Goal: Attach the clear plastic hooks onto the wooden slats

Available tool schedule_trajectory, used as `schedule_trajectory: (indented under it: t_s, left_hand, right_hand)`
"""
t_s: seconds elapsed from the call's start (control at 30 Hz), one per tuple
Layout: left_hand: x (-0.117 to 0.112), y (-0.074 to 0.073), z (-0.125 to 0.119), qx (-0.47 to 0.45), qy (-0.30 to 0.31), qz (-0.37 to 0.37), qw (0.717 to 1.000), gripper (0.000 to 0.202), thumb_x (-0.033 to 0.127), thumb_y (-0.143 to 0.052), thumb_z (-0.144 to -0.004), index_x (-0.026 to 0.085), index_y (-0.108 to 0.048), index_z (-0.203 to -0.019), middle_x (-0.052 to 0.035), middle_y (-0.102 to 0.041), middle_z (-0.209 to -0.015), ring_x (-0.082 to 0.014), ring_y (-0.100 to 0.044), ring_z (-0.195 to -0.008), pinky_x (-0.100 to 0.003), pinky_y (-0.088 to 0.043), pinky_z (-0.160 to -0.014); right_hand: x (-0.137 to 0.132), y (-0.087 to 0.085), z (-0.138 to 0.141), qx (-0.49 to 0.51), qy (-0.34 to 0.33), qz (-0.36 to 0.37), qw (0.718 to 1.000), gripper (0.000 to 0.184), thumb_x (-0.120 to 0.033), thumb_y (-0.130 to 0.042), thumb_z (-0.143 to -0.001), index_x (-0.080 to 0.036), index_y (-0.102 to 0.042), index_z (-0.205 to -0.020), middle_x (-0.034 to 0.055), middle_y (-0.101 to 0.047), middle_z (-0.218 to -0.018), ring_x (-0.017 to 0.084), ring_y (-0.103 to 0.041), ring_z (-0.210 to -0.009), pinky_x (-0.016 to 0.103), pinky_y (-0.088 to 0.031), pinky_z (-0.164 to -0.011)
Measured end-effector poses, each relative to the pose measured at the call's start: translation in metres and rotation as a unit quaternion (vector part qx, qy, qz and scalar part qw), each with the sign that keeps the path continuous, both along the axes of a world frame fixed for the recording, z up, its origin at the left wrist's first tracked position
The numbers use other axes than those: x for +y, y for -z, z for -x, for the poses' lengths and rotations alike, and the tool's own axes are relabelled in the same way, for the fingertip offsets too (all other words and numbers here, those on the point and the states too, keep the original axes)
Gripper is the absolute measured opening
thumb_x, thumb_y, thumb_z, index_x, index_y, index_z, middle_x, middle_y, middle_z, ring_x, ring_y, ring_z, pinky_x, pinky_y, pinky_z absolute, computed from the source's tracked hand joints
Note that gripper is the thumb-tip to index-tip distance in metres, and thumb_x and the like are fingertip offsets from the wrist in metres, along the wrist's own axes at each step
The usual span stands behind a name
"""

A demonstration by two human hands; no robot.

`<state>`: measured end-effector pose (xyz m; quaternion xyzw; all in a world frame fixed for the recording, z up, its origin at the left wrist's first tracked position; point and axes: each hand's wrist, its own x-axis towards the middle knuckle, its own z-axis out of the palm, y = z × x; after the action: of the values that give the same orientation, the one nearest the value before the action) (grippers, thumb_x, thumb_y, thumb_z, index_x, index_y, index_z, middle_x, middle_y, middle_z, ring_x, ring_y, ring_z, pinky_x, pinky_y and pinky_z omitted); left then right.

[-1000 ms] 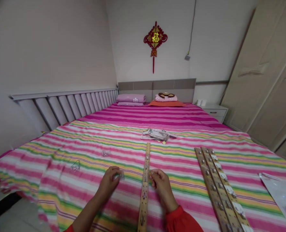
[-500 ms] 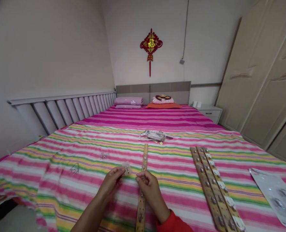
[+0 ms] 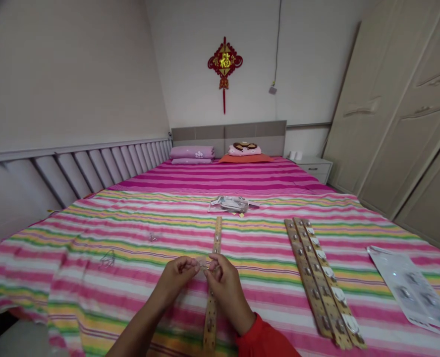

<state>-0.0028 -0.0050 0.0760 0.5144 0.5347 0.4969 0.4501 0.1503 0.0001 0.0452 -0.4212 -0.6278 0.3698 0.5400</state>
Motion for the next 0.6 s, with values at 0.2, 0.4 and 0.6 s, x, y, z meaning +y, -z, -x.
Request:
schedule_trajectory:
  t_s: [0.2, 0.4, 0.6]
  left_hand:
    - [-0.001, -0.002, 0.001, 0.113, 0.109, 0.041, 0.987, 0.01, 0.023, -0.064, -0.057, 0.014, -0.063, -0.06, 0.0019, -0.057, -0.054, -0.0109, -0.048, -0.054, -0.022, -0.035, -0.054]
    - [0.008, -0.012, 0.002, 0.136, 0.186, 0.053, 0.972, 0.014, 0.027, -0.061, -0.06, 0.014, -0.06, -0.054, 0.0039, -0.05, -0.05, -0.0092, -0.042, -0.051, -0.022, -0.03, -0.053]
    - [0.017, -0.021, 0.007, 0.136, 0.251, 0.078, 0.955, 0.012, 0.027, -0.062, -0.061, 0.015, -0.062, -0.058, 0.004, -0.053, -0.053, -0.01, -0.045, -0.055, -0.022, -0.032, -0.056]
  right_hand:
    - [0.005, -0.013, -0.007, -0.081, 0.003, -0.064, 0.995, 0.022, -0.023, -0.055, -0.079, -0.018, -0.064, -0.098, 0.0035, -0.06, -0.08, 0.014, -0.054, -0.061, 0.026, -0.044, -0.057]
    - [0.005, -0.018, -0.012, -0.153, -0.084, -0.108, 0.979, 0.018, -0.019, -0.054, -0.082, -0.021, -0.07, -0.091, 0.0062, -0.065, -0.083, 0.019, -0.06, -0.079, 0.031, -0.045, -0.072]
    - [0.012, -0.008, -0.015, -0.08, -0.126, -0.029, 0.988, 0.015, -0.02, -0.059, -0.076, -0.019, -0.072, -0.082, 0.0049, -0.065, -0.075, 0.018, -0.059, -0.072, 0.029, -0.045, -0.065]
